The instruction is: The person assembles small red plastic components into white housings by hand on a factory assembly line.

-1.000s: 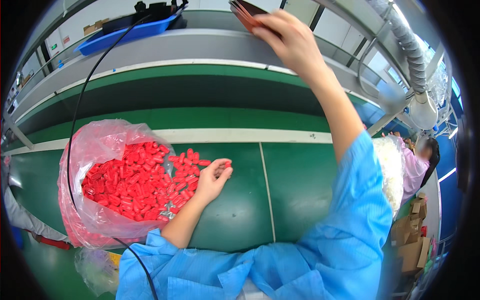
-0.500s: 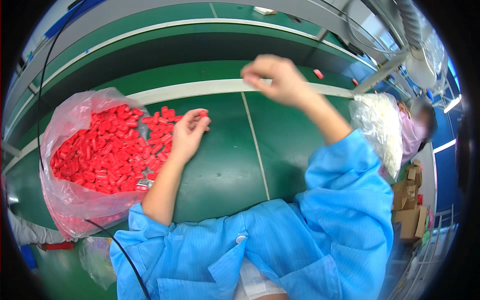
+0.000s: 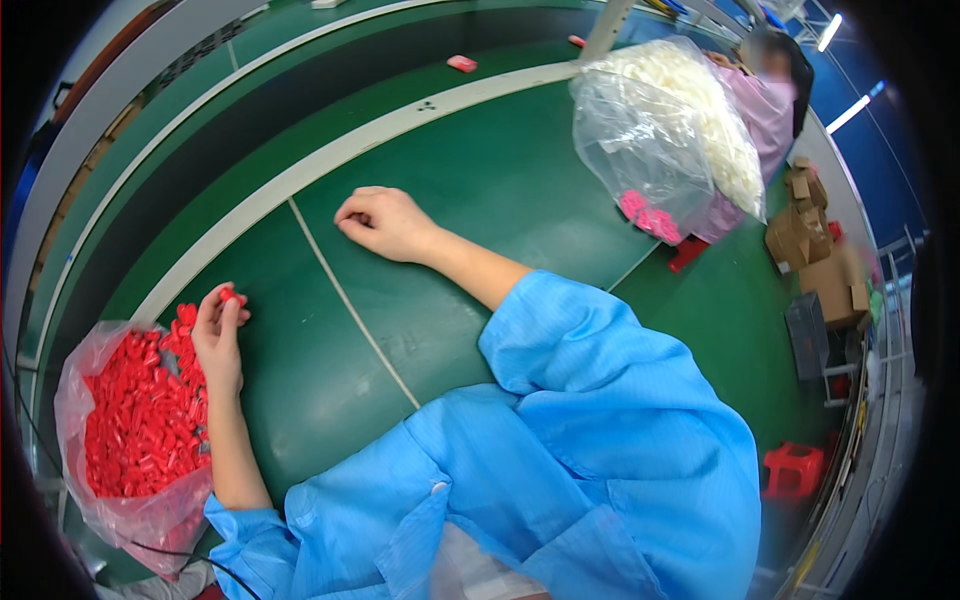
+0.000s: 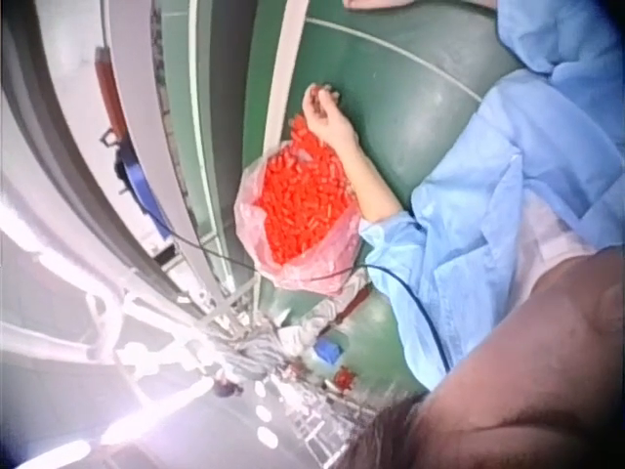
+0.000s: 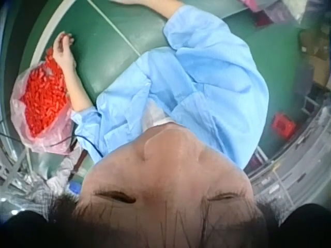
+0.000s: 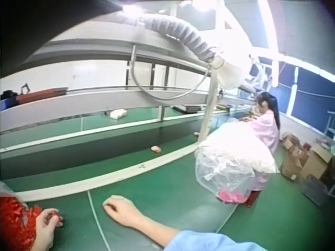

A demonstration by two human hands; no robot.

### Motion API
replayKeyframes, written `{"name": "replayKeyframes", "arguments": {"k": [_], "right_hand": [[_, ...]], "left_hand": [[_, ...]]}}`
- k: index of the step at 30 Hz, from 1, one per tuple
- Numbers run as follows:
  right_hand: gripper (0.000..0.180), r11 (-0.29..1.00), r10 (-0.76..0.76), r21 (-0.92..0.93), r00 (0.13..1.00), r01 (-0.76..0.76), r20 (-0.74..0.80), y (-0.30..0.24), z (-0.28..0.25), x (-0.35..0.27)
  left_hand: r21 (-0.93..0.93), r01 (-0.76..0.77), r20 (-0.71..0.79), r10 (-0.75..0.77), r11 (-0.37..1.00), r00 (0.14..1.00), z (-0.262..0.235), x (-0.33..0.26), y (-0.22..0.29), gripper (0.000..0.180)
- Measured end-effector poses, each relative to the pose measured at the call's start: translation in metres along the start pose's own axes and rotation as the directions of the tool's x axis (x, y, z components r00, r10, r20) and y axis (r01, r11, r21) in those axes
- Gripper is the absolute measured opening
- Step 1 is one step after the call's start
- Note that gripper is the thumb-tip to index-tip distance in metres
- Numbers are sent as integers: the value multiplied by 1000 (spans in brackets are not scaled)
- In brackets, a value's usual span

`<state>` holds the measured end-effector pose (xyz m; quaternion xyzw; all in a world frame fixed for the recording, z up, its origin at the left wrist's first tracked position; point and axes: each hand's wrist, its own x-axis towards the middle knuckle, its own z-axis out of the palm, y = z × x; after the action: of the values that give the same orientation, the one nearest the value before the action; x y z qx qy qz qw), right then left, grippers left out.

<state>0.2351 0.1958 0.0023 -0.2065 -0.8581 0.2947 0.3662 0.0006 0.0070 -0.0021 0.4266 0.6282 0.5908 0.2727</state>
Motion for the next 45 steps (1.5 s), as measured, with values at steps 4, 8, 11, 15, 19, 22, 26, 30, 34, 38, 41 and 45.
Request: {"name": "replayKeyframes", "arguments": {"k": [4, 8, 11, 15, 19, 22, 26, 30, 34, 38, 41, 45], "right_hand": [[10, 999, 29, 39, 1000, -28, -12, 1, -2, -4], [9, 1000, 7, -8, 1000, -7, 7, -4, -4, -7], [8, 1000, 12, -6, 1000, -12, 14, -4, 0, -8], [10, 1000, 7, -20, 1000, -6, 29, -3, -1, -5], [11, 997, 80, 8, 990, -82, 114, 1, -5, 8], [17, 976, 118, 137, 943, -168, 312, 17, -15, 24], [22, 880, 397, 194, 895, -434, 205, 65, -44, 57], [17, 843, 32, -503, 951, -192, -308, 158, -107, 106], [50, 539, 318, -762, 925, -357, -209, 207, -117, 151], [45, 532, 481, -806, 876, -258, 37, 211, -138, 178], [37, 493, 560, -823, 827, -280, 54, 179, -128, 197], [26, 907, 404, -47, 832, -419, 379, 75, -67, 176]], "left_hand": [[5, -11, 27, 11, 1000, 1000, 2, 1, 2, 26], [21, -1, 21, 1, 1000, 1000, 1, -2, 2, 26], [42, -9, 25, 8, 999, 1000, 0, -1, 4, 26], [9, 9, -14, -8, 1000, 1000, 3, 2, 3, 27], [-70, 53, -67, -58, 996, 996, 4, 8, 6, 28], [-121, 127, -34, -132, 985, 991, 8, 7, 14, 26], [-155, 112, 58, -104, 982, 993, 38, 11, 35, 25], [-293, 141, 167, -94, 946, 981, 63, 34, 36, 26], [-345, 254, 114, -228, 904, 967, 58, 46, 17, 26], [-490, 314, 163, -268, 813, 949, 46, 61, 14, 27], [-441, 331, 220, -257, 834, 941, 46, 62, 14, 26], [-457, 320, 205, -252, 830, 946, 45, 62, 11, 25]]}}
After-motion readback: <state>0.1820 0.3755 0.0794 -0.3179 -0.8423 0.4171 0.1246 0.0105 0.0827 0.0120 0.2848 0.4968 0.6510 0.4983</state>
